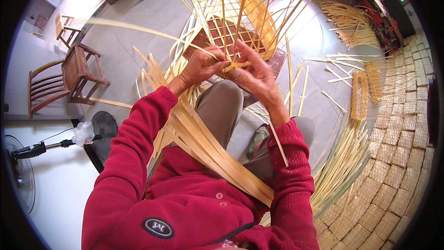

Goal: The person weaves a basket by hand, interlacing thin bamboo strips through a pre-formed frame. They repeatedly pull and tuck the strips to build up the basket walls.

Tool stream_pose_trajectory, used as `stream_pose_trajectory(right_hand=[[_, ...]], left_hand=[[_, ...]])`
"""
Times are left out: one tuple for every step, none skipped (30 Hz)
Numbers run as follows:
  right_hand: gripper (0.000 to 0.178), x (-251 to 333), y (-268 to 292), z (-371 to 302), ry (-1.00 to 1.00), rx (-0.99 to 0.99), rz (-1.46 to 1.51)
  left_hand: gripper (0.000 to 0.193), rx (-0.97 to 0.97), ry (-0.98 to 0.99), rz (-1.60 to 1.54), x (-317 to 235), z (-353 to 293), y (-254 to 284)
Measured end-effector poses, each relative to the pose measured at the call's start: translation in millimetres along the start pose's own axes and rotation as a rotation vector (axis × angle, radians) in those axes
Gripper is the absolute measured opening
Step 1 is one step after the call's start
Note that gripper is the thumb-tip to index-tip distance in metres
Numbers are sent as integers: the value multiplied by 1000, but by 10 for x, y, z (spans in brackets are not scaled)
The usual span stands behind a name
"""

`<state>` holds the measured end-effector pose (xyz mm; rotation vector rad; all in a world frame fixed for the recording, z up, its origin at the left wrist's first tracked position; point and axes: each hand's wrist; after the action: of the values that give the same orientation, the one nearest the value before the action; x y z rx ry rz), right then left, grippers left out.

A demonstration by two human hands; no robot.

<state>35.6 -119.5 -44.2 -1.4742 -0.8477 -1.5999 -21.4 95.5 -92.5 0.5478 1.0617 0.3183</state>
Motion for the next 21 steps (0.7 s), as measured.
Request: stream_pose_trajectory(right_hand=[[57, -2, -116, 32, 163, -11, 102], [49, -34, -57, 10, 110, -33, -45], [42, -87, 6, -6, 57, -56, -191], [39, -121, 42, -6, 104, -77, -218], [37, -87, 28, 28, 149, -90, -248], [36, -43, 4, 57, 195, -102, -276], [32, 22, -43, 25, 188, -155, -291], [29, 50, -72, -9, 156, -198, -351], [27, 69, -81, -25, 124, -242, -410], [25, 54, -68, -21, 165, -279, -410], [23, 11, -74, -24, 204, -318, -405], [22, -14, -75, -26, 242, -356, -400], [19, -21, -70, -28, 229, -407, -345], [17, -33, -77, -41, 208, -460, -289], [16, -33, -85, -48, 188, -514, -232], [19, -12, -82, -45, 201, -574, -354], [22, 15, -53, -32, 177, -581, -384], [25, 40, 7, -19, 153, -589, -414], [28, 73, 35, -14, 129, -596, -444], [35, 148, 14, -17, 133, -554, -267], [37, 114, 83, -32, 92, -495, -279]], left_hand=[[8, -48, -38, -17, 37, -3, -39], [7, -21, 13, -10, -11, -7, -29], [7, 6, 64, -3, -49, -14, -6], [6, -15, 59, -65, -15, -4, -38], [6, -6, 44, -54, -19, 7, -40], [6, 3, 30, -42, -23, 13, -36], [6, 10, 16, -31, -25, 23, -40], [8, 9, 20, -31, -41, 31, -51], [8, 14, 12, -28, -52, 46, -59], [8, 18, 4, -24, -60, 61, -65], [9, 27, 0, -21, -68, 52, -70], [10, 37, 9, -20, -46, 49, -77], [9, 32, -1, -20, -31, 49, -67], [8, 31, -6, -24, -18, 37, -77], [8, 30, -12, -28, -6, 29, -92], [8, 16, -10, -64, 6, 24, -109], [8, 17, -10, -69, 18, 17, -101], [8, 17, 2, -68, 25, 7, -101], [8, 16, 14, -67, 32, -1, -104], [9, 10, 8, -77, 24, 1, -111], [9, 3, 2, -86, 15, 5, -118]])
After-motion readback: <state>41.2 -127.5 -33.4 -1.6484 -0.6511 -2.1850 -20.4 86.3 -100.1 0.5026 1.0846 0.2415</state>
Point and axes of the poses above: each hand's wrist, its own z-axis towards the middle knuckle, its own y-axis out of the back of the hand, x = y × z, and after that the axes turned 14 degrees about x, right-handed
